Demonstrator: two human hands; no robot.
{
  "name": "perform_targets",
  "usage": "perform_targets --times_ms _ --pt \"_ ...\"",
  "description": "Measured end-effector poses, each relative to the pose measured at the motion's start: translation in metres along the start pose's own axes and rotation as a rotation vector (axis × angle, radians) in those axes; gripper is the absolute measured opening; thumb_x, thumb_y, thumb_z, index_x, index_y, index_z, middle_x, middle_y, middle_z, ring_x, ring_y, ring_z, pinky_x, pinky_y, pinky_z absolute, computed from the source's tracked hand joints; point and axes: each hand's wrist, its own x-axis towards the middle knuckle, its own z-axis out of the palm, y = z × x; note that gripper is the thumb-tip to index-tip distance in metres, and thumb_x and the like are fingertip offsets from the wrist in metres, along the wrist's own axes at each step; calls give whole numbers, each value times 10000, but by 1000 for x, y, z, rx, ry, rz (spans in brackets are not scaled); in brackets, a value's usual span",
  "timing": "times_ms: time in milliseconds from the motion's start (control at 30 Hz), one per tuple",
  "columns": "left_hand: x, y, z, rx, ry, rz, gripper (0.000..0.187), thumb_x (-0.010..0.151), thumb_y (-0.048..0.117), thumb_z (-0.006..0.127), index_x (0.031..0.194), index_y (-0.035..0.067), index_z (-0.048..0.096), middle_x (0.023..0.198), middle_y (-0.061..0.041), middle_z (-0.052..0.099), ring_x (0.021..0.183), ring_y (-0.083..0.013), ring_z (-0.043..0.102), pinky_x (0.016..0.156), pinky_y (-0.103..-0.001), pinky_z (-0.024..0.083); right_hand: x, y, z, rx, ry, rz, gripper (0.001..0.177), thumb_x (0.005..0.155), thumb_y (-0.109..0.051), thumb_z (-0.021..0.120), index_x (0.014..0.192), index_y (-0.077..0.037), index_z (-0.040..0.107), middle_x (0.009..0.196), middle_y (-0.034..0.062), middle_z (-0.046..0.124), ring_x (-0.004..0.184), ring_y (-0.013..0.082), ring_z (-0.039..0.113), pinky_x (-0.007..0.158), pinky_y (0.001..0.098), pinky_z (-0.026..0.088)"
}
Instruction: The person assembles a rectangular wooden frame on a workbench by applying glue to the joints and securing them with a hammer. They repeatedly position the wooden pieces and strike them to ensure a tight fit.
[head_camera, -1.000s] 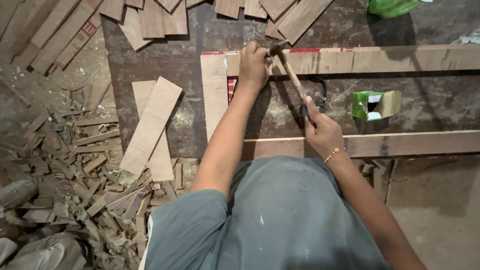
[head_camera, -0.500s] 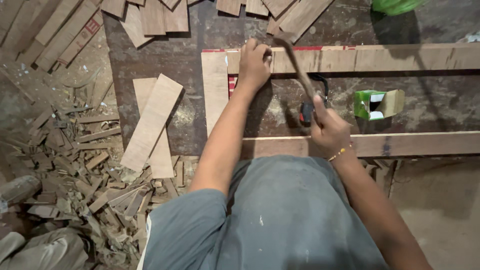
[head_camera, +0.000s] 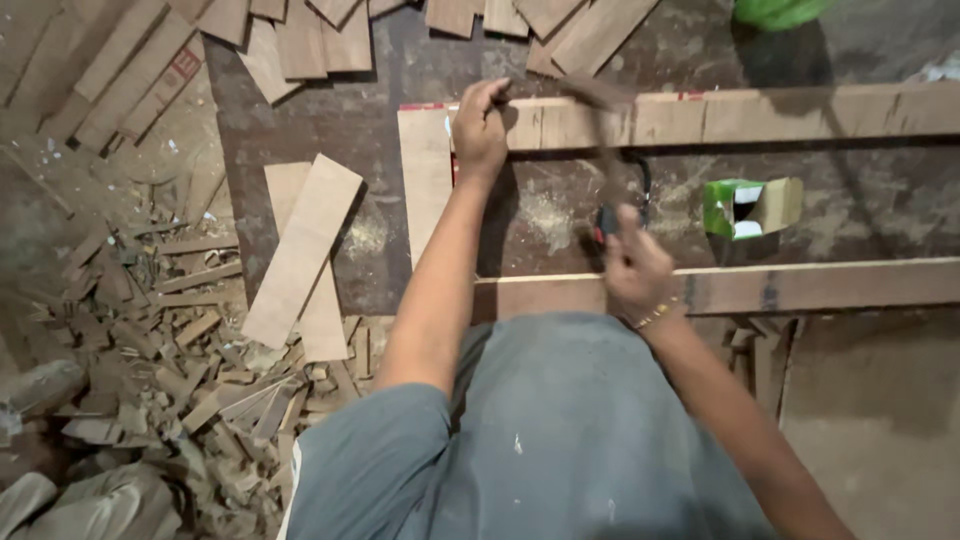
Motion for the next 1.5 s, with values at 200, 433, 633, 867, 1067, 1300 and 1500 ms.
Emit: perform_targets --times_ms 200,433,633,867,1067,1300,1500 --pt "3 22 1 -79 59 -88 422 879 -90 563 1280 38 595 1315 -134 600 1071 -221 720 925 -298 591 -4 9 15 -20 18 1 681 989 -18 663 1600 -207 430 989 224 689 801 363 682 722 412 557" --pt "-2 22 7 152 179 25 118 868 47 797 959 40 723 1236 -135 681 1017 -242 713 878 -348 575 -5 31 16 -229 -209 82 809 873 52 685 1593 -235 457 825 178 644 716 370 643 667 438 520" --pt "-13 11 7 14 121 15 129 879 60 804 994 31 756 1012 -84 696 942 -206 685 841 -307 550 -24 46 19 169 136 -254 804 852 79 612 1591 -125 371 815 137 573 645 295 573 589 391 490" --pt "-7 0 11 13 188 -72 156 880 54 775 1034 28 765 908 -63 773 798 -162 714 748 -296 575 -15 17 13 -175 -70 -105 691 907 30 699 1542 -126 478 793 142 594 664 334 602 606 426 502" --pt "-7 -2 8 62 131 -45 292 910 12 702 1202 23 710 915 -69 707 801 -175 695 736 -320 572 -7 5 2 -175 -104 12 591 971 -54 631 1535 -175 505 839 157 661 718 344 653 661 434 531" --pt "-6 33 22 81 -55 -116 107 946 61 639 1050 77 661 938 -74 724 835 -203 720 752 -325 561 -33 13 -24 -159 62 118 607 996 -159 637 1574 -154 452 1183 239 704 991 397 719 802 427 577" --pt "-6 63 96 280 -352 238 109 801 165 750 907 152 727 978 -69 700 969 -321 626 881 -443 463 -55 22 -50 -179 -51 567 633 965 -218 663 1561 -134 466 1028 236 716 788 405 697 742 444 551"
